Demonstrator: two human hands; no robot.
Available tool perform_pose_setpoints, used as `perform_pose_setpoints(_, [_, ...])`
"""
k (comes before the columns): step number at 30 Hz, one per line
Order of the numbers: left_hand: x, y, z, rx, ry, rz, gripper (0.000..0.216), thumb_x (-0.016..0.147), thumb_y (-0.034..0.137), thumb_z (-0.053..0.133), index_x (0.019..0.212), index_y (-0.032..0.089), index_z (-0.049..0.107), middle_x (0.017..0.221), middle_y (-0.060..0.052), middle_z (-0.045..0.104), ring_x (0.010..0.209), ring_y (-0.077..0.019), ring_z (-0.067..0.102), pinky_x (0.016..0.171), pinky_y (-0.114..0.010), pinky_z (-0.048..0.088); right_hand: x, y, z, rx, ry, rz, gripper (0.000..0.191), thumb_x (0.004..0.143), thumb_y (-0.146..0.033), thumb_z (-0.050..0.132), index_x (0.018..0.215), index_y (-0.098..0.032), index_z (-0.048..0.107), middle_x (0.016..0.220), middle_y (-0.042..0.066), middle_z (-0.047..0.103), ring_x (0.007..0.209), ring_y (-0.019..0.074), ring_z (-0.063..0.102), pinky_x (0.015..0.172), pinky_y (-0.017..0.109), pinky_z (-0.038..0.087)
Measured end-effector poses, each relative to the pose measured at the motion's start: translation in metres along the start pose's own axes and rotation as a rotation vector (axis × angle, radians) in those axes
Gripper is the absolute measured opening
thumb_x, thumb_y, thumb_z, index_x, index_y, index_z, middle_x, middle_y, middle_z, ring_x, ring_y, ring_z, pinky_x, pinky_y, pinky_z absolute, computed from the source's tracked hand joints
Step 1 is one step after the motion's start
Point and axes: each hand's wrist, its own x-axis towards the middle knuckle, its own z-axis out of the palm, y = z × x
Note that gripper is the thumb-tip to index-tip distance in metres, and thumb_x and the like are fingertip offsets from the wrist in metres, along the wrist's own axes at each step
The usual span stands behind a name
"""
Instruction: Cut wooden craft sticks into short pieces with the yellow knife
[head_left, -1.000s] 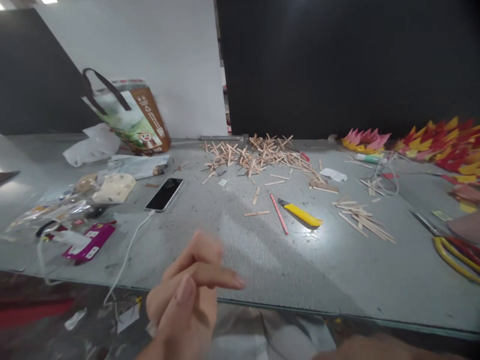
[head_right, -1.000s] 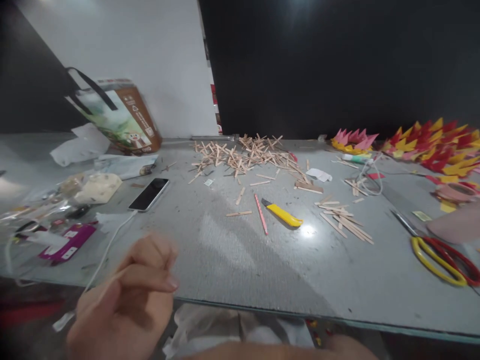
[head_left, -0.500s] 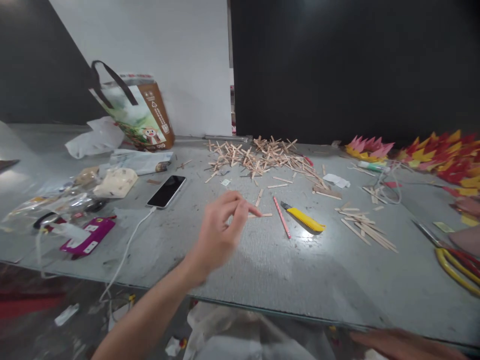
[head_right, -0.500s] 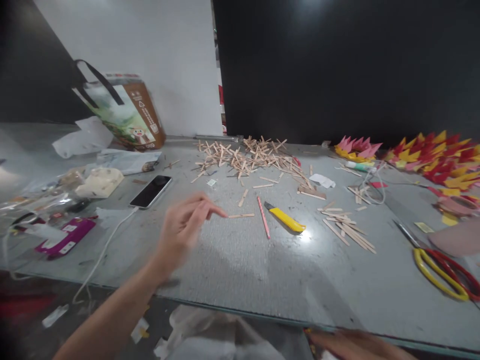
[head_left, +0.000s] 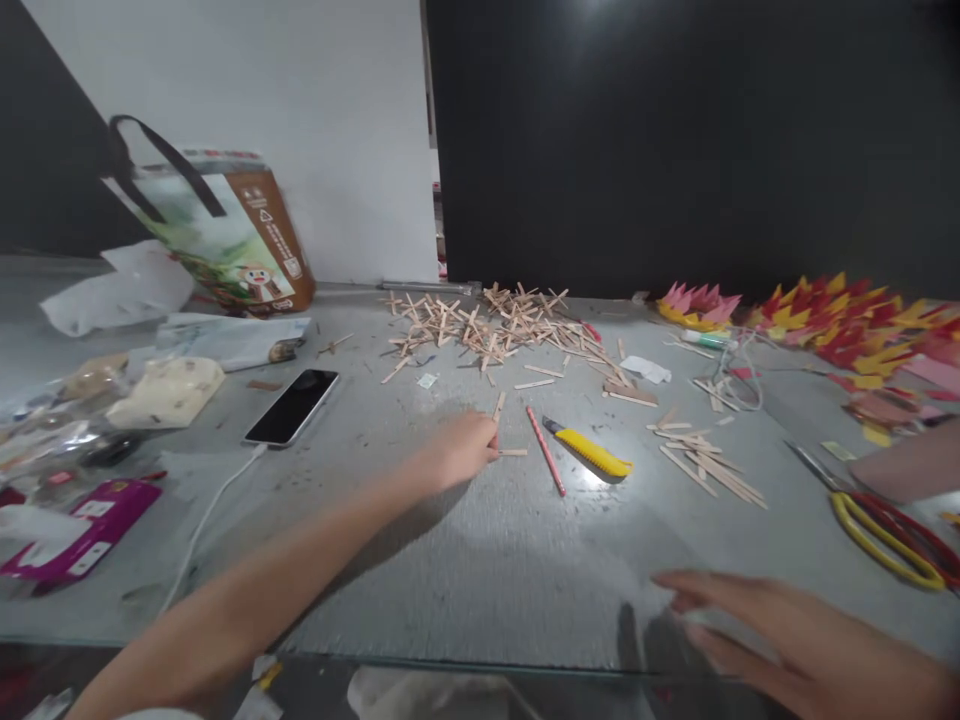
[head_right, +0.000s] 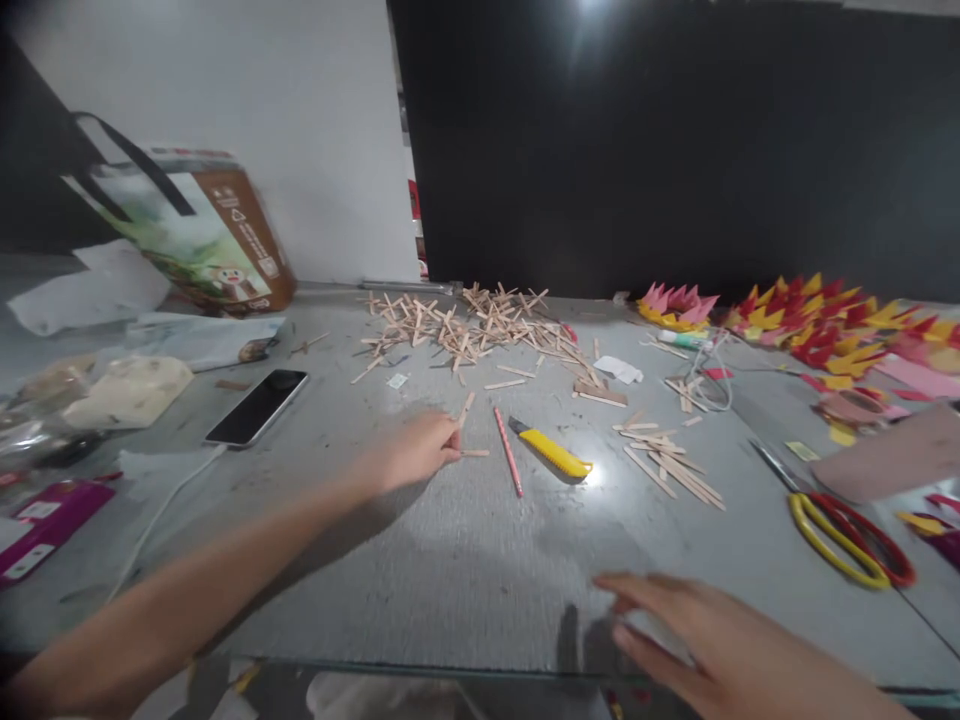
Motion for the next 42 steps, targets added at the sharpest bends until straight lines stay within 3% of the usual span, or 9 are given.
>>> perform_pose_setpoints(1, [-0.001,-0.001,0.002,-0.005,-0.002,0.000,0.017,0.084,0.013,0.072,0.071,0.019,0.063,0.080,-0.004,0.062,0.079,-0.0220,0.059,0.071,-0.031,0.040,0.021,-0.007,-0.002,0.002,-0.125,-0.024,0.033,0.095,-0.049,0.067,0.125,-0.039,0.077,0.116,0.006,0.080,0.099,0.0308,0.078,0.085,0.041,0.065])
perform_pose_setpoints(4, [-0.003,-0.008,0.009,-0.061,0.051,-0.005,0.015,0.086,0.013,0.070,0.074,0.018,0.063,0.082,-0.005,0.062,0.080,-0.0222,0.060,0.073,-0.031,0.041,0.088,-0.024,-0.006,0.019,-0.173,-0.029,0.034,0.105,-0.045,0.049,0.128,-0.034,0.073,0.124,0.005,0.077,0.111,0.0296,0.074,0.095,0.047,0.060])
perform_pose_setpoints(10, [-0.004,-0.013,0.020,-0.284,0.320,-0.027,0.016,0.098,0.014,0.051,0.102,0.017,0.066,0.101,-0.008,0.068,0.090,-0.0193,0.064,0.081,-0.030,0.046,0.164,-0.010,0.030,-0.226,0.073,-0.093,0.033,0.103,-0.039,0.052,0.123,-0.020,0.069,0.119,0.016,0.070,0.113,0.0332,0.065,0.097,0.052,0.054])
perform_pose_setpoints(14, [-0.004,-0.007,0.022,-0.582,0.396,-0.058,0.031,0.105,0.044,0.048,0.094,0.018,0.062,0.082,-0.004,0.068,0.069,-0.0161,0.061,0.067,-0.028,0.046,0.168,0.002,0.063,-0.413,0.126,-0.050,0.025,0.104,-0.035,0.052,0.110,-0.016,0.068,0.114,0.018,0.066,0.109,0.0346,0.060,0.095,0.050,0.052])
perform_pose_setpoints(19, [-0.007,0.002,0.028,-0.998,0.363,-0.100,0.043,0.101,0.061,0.049,0.111,0.019,0.053,0.074,0.002,0.062,0.049,-0.0107,0.053,0.049,-0.023,0.040,0.165,0.001,0.077,-0.390,0.208,0.068,0.027,0.108,-0.031,0.039,0.112,-0.015,0.060,0.108,0.019,0.069,0.099,0.0338,0.065,0.086,0.046,0.052])
perform_pose_setpoints(24, [-0.012,0.007,0.033,-0.975,0.282,-0.105,0.047,0.102,0.061,0.046,0.096,0.017,0.059,0.065,0.002,0.058,0.049,-0.0093,0.048,0.049,-0.022,0.036,0.156,-0.023,0.084,-0.054,0.267,0.118,0.036,0.110,-0.040,0.034,0.132,-0.017,0.051,0.113,0.015,0.074,0.090,0.0276,0.074,0.073,0.036,0.054])
perform_pose_setpoints(30, [-0.014,0.009,0.044,-0.994,0.193,-0.110,0.045,0.102,0.064,0.043,0.088,0.021,0.049,0.057,0.009,0.036,0.046,-0.0082,0.033,0.045,-0.020,0.030,0.146,-0.053,0.095,0.135,0.240,-0.114,0.044,0.109,-0.035,0.042,0.151,-0.022,0.046,0.126,0.014,0.072,0.099,0.0243,0.075,0.081,0.034,0.059])
perform_pose_setpoints(36, [-0.015,0.011,0.045,-0.891,0.180,-0.041,0.039,0.106,0.055,0.039,0.083,0.024,0.038,0.063,0.008,0.038,0.052,-0.0100,0.036,0.051,-0.022,0.033,0.147,-0.051,0.101,0.176,0.304,-0.281,0.047,0.107,-0.025,0.047,0.154,-0.022,0.051,0.091,0.006,0.069,0.070,0.0147,0.066,0.066,0.025,0.054])
perform_pose_setpoints(42, [-0.018,0.009,0.039,-0.737,0.206,-0.021,0.040,0.108,0.052,0.035,0.081,0.023,0.040,0.062,0.006,0.043,0.055,-0.0116,0.041,0.056,-0.025,0.034,0.148,-0.052,0.103,0.210,0.319,-0.288,0.048,0.107,-0.023,0.048,0.155,-0.024,0.052,0.087,0.003,0.065,0.067,0.0124,0.062,0.064,0.023,0.053])
